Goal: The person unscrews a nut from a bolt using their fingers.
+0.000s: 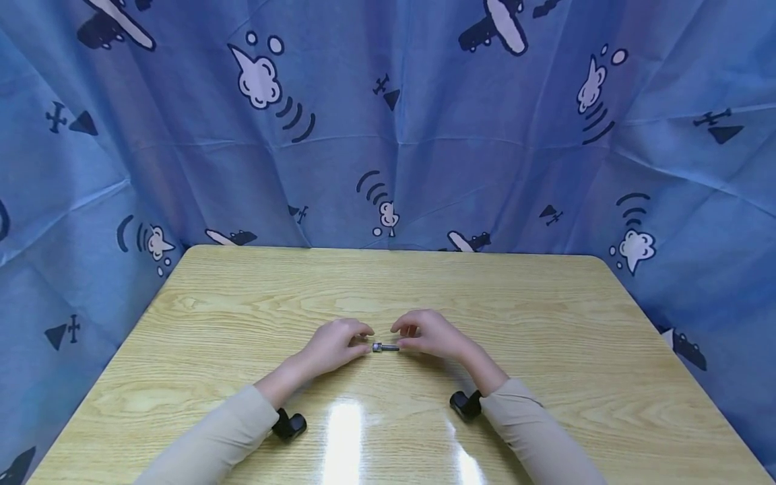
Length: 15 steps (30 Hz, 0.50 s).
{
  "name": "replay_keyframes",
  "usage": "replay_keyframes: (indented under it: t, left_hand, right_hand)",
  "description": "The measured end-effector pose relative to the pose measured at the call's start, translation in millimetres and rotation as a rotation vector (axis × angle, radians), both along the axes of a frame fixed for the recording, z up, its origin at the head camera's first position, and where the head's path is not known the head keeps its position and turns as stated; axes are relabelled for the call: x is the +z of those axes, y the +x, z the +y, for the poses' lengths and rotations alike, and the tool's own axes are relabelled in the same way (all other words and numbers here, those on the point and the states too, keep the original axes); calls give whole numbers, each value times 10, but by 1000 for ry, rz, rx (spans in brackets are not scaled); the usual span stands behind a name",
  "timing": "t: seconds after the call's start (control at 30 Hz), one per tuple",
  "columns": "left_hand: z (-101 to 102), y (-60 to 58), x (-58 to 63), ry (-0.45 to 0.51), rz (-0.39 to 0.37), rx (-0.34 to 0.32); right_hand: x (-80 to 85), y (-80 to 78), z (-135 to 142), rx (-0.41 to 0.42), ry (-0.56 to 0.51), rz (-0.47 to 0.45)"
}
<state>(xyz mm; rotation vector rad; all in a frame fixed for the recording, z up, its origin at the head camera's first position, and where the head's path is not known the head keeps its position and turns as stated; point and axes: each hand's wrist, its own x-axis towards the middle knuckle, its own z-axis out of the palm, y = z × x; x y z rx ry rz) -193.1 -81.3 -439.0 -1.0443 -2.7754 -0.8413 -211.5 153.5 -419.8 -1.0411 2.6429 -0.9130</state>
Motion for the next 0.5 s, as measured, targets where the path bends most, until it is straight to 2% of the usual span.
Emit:
replay_keyframes:
  t: [0.5]
  left_hand:
    - [148,-40,-11,-74,1,13]
  right_hand:
    - [-31,-36,-173,48,101,13]
